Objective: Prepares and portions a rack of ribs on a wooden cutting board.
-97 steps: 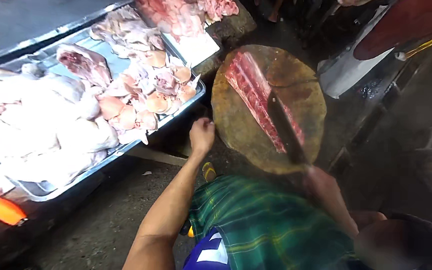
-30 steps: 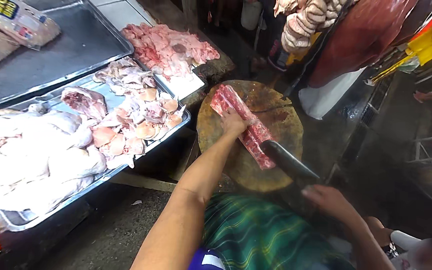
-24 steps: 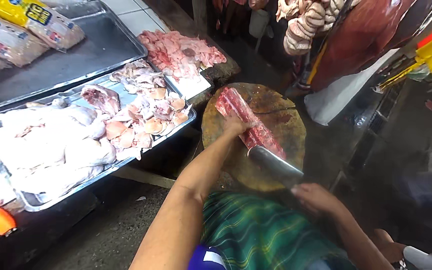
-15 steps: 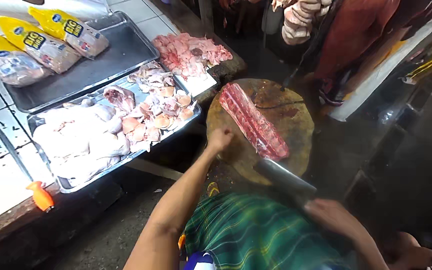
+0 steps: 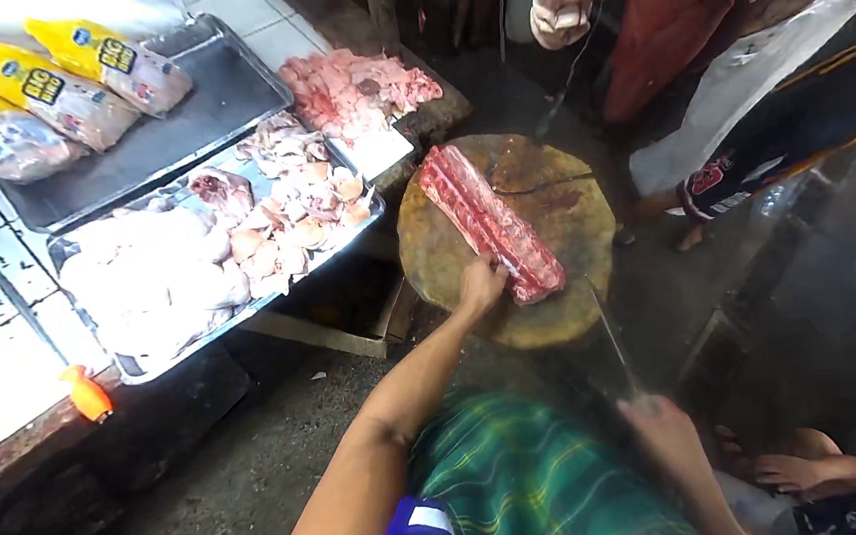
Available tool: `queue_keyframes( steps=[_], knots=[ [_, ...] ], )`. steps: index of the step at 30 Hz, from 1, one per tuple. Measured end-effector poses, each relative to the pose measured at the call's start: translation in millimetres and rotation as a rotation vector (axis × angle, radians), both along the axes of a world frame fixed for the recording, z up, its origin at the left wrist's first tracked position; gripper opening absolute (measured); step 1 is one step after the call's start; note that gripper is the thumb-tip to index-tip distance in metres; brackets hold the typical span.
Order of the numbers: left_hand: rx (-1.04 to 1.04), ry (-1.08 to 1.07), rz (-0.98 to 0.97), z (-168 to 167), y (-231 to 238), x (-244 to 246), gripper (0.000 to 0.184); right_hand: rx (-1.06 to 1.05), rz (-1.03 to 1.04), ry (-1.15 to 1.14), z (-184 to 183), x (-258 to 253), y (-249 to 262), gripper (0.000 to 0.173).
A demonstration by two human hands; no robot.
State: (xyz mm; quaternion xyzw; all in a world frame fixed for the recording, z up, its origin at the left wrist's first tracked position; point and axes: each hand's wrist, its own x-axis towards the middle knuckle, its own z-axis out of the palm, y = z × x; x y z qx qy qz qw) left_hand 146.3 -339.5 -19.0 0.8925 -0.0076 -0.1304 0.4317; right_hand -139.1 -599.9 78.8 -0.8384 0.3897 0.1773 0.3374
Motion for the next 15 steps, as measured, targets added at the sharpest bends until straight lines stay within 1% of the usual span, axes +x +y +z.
queue_keyframes(
  steps=[1, 3, 4, 6, 9, 11, 15],
  knots=[
    [-0.011, 0.021, 0.016, 0.9, -0.4, 0.1, 0.028, -0.023, -0.02, 0.008, -0.6, -0.1, 8.8, 0.046],
    [-0.049, 0.059, 0.039, 1.4, 0.2, 5.5, 0.028, -0.002, -0.025, -0.109, 1.2, -2.3, 25.3, 0.043],
    [-0.066, 0.074, 0.043, 0.5, 1.6, 9.5, 0.029, 0.02, -0.004, -0.176, 4.3, -1.9, 33.2, 0.044],
    [-0.097, 0.105, 0.02, -2.6, 4.9, 11.2, 0.029, 0.059, 0.03, -0.229, 16.6, 4.5, 49.6, 0.046],
    [-0.17, 0.132, -0.02, -15.6, 11.2, 18.8, 0.028, 0.078, 0.07, -0.208, 37.5, 33.2, 71.2, 0.043],
    [-0.239, 0.157, -0.043, -19.5, 19.5, 19.4, 0.027, 0.059, 0.141, -0.166, 44.3, 53.8, 81.3, 0.043],
    [-0.376, 0.315, -0.051, -12.7, 40.7, 19.9, 0.028, -0.036, 0.33, -0.088, 51.3, 91.2, 97.1, 0.047]
  ],
)
